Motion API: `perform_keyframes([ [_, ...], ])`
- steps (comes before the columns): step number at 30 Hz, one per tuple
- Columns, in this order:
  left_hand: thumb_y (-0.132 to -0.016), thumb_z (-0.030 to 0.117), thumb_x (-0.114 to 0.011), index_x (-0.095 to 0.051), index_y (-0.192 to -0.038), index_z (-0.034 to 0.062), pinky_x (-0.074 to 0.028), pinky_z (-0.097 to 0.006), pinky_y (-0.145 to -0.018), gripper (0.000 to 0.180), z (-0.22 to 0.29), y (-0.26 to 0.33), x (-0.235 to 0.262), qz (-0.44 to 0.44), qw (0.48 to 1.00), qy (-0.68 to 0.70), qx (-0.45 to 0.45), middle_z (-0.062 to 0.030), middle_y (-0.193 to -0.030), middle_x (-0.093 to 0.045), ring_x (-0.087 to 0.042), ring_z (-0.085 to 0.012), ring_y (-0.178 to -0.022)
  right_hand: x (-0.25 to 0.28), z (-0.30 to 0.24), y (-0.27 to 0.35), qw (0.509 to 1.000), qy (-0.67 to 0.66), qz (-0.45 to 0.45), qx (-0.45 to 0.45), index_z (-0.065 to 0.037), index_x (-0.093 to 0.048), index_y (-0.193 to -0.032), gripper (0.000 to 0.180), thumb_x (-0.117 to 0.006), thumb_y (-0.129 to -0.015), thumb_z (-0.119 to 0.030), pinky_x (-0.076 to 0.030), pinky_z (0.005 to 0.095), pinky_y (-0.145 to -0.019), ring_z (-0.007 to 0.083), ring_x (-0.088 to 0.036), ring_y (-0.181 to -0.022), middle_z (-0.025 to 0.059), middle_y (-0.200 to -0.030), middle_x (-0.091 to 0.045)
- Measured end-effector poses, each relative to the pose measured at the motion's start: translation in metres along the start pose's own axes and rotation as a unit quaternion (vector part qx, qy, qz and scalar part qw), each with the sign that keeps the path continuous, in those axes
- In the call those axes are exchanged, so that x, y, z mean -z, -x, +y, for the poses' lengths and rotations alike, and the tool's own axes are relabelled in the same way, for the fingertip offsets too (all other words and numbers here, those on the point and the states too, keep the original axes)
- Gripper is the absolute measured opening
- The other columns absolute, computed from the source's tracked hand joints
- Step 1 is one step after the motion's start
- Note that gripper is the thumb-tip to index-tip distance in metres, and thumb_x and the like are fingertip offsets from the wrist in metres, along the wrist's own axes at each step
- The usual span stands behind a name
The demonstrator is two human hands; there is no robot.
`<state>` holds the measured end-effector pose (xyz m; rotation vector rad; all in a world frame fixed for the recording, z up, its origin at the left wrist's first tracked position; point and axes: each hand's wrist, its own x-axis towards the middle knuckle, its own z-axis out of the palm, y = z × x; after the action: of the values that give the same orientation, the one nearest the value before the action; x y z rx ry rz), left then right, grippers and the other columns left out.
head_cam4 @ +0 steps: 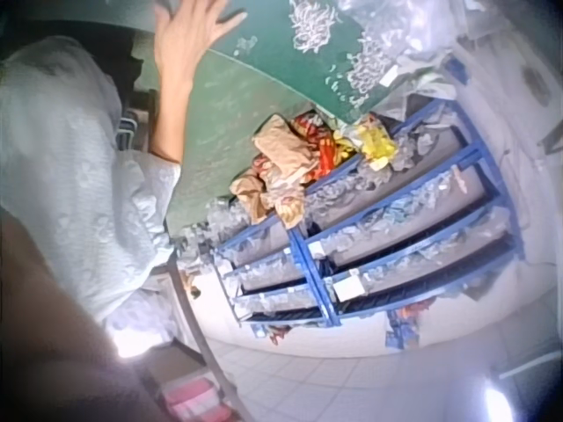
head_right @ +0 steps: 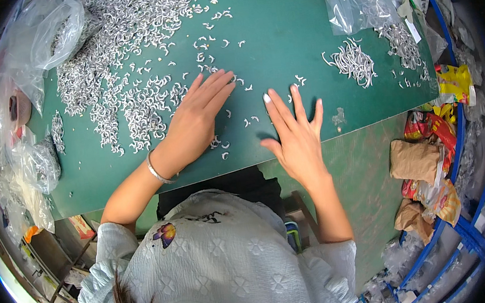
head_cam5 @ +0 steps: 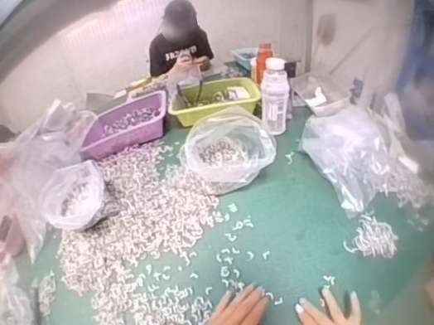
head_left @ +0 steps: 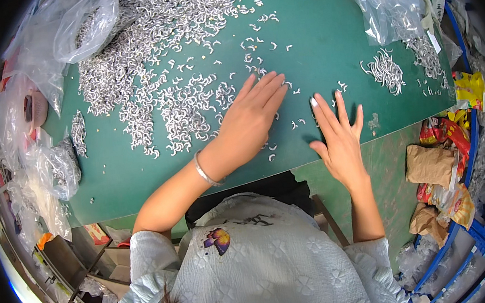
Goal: The person sorts and bags small crescent-shaped metal components by hand on a green workbench, moving them into clear plastic bags.
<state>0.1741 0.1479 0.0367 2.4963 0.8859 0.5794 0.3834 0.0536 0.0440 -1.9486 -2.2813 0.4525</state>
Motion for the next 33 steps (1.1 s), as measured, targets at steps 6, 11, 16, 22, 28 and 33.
perform_keyframes([
  [6, -0.068, -0.018, -0.049, -0.051, -0.128, -0.0043, -0.031, -0.05, -0.112, 0.062, 0.005, 0.022, 0.003, 0.001, 0.999, 0.037, 0.032, -0.0177, -0.139, -0.048, -0.043, -0.0352, -0.132, -0.012, -0.019, 0.035, 0.999, -0.03, -0.01, -0.011, -0.003, -0.035, -0.145, 0.087, -0.071, -0.073, -0.039, -0.011, 0.0689, -0.109, 0.0324, -0.019, -0.145, 0.0073, -0.156, -0.027],
  [11, -0.07, -0.018, -0.046, -0.052, -0.127, -0.0045, -0.033, -0.05, -0.111, 0.059, 0.014, 0.041, 0.009, 0.002, 0.997, 0.05, 0.065, -0.0177, -0.137, -0.05, -0.045, -0.0356, -0.13, -0.021, -0.038, 0.045, 0.999, -0.032, -0.031, -0.016, -0.003, -0.037, -0.144, 0.091, -0.072, -0.071, -0.044, -0.012, 0.0703, -0.107, 0.033, -0.018, -0.146, 0.0069, -0.156, -0.026],
  [16, -0.074, -0.018, -0.046, -0.052, -0.127, -0.0039, -0.034, -0.049, -0.11, 0.056, 0.021, 0.057, 0.009, 0.018, 0.993, 0.07, 0.094, -0.0179, -0.135, -0.051, -0.046, -0.0358, -0.129, -0.034, -0.066, 0.036, 0.996, -0.066, -0.048, 0.03, -0.004, -0.04, -0.142, 0.09, -0.074, -0.07, -0.046, -0.012, 0.0719, -0.106, 0.034, -0.017, -0.145, 0.0064, -0.156, -0.027],
  [22, -0.074, -0.018, -0.047, -0.052, -0.128, -0.0036, -0.033, -0.049, -0.111, 0.056, 0.022, 0.064, 0.009, 0.028, 0.99, 0.081, 0.109, -0.0178, -0.135, -0.051, -0.045, -0.0357, -0.13, -0.015, -0.05, 0.004, 0.997, -0.072, 0.041, 0.003, -0.004, -0.039, -0.143, 0.078, -0.073, -0.076, -0.027, -0.008, 0.0716, -0.106, 0.0371, -0.018, -0.145, 0.0075, -0.155, -0.028],
  [28, -0.069, -0.016, -0.05, -0.052, -0.128, -0.0033, -0.03, -0.051, -0.112, 0.06, 0.013, 0.033, 0.005, 0.007, 0.997, 0.033, 0.066, -0.017, -0.14, -0.047, -0.041, -0.0347, -0.134, -0.012, -0.02, -0.041, 0.995, -0.005, 0.099, 0.025, -0.005, -0.047, -0.137, 0.059, -0.065, -0.085, -0.027, -0.011, 0.0703, -0.106, 0.0372, -0.021, -0.143, 0.0041, -0.153, -0.032],
  [33, -0.068, -0.013, -0.053, -0.054, -0.126, -0.003, -0.03, -0.05, -0.113, 0.06, 0.004, 0.025, 0.001, -0.04, 0.999, -0.009, 0.011, -0.0163, -0.14, -0.047, -0.041, -0.0339, -0.134, -0.01, -0.016, -0.044, 0.995, 0.02, 0.097, 0.022, -0.005, -0.053, -0.131, 0.052, -0.063, -0.087, -0.03, -0.013, 0.0706, -0.106, 0.0369, -0.021, -0.143, 0.004, -0.152, -0.033],
])
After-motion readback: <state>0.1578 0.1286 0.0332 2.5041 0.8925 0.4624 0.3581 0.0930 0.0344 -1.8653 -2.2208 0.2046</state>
